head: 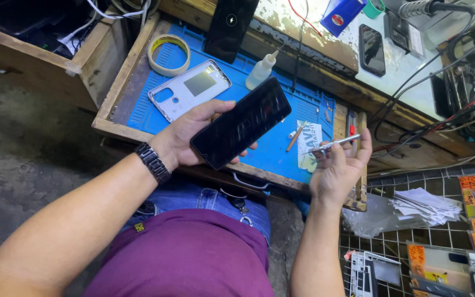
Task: The person works on the internal components of a disassembled mobile phone on a workbench, handling a small circuit board and applying adhesive from a bottle before pressing components together.
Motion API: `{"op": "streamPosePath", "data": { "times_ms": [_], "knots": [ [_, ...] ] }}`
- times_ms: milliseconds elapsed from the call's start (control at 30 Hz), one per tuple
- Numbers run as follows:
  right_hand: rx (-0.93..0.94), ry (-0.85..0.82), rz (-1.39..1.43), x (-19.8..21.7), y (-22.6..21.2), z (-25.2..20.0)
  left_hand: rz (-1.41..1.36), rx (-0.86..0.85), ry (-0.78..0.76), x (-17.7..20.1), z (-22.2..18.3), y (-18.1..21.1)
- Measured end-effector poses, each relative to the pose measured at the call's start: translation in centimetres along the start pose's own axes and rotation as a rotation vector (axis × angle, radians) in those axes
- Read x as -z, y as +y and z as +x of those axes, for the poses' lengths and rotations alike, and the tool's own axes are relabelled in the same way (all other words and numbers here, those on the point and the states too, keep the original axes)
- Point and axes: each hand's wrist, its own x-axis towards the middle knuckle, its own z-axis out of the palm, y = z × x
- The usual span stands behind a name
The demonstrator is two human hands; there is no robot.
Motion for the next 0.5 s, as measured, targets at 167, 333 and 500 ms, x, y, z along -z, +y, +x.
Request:
{"op": "streamPosePath", "data": {
  "times_ms": [167, 333, 500],
  "knots": [
    [0.0, 0.02, -0.087, 0.3, 1.5, -0.7, 0.012, 0.012, 0.049, -0.1, -0.1, -0.3],
    [0.001, 0.024, -0.087, 0.3, 1.8, -1.1, 0.046, 0.017, 0.079, -0.3, -0.1, -0.1],
    [0.136, 0.001, -0.109, 0.0, 1.5, -1.2, 0.878, -0.146, 0.358, -2.0, 0.3, -0.1]
  ]
}}
